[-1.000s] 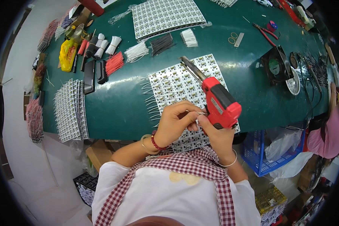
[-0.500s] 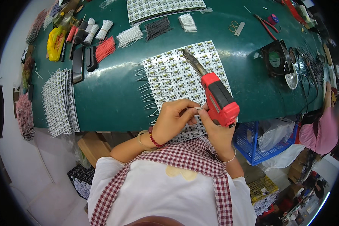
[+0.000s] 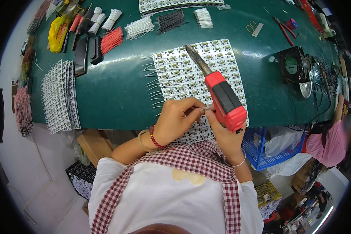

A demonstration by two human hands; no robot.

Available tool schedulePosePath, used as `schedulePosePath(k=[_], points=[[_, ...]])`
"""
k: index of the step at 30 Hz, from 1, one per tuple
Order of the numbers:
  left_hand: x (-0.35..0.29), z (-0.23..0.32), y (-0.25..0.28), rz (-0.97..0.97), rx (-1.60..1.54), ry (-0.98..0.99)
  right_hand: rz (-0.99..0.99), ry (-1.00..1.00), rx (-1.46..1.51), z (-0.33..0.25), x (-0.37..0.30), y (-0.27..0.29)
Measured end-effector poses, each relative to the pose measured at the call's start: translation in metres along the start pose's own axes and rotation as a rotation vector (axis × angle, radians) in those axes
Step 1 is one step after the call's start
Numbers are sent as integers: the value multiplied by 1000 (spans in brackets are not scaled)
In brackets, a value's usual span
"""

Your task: The person is using a soldering or heat-processing tool to work on a sheet of small electronic components (LEDs) on a workbench.

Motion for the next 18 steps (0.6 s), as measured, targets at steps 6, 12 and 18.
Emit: schedulePosePath(k=[6, 12, 18], points=[[-1, 0, -2, -42, 11, 36, -54, -45, -1, 7, -2, 1], [1, -1, -3, -39, -55, 126, -19, -29, 40, 19, -7, 4], [6, 10, -14, -65, 25, 178, -116, 141, -20, -10, 15, 13]])
Point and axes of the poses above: each hand's wrist, its own x-axis towards the middle knuckle, its own y-axis out of the back of the hand, z = x × y, the point moved 8 cm from there along x, towards the middle knuckle, and after that the axes turned 11 degrees about y, right-handed, at the moved point
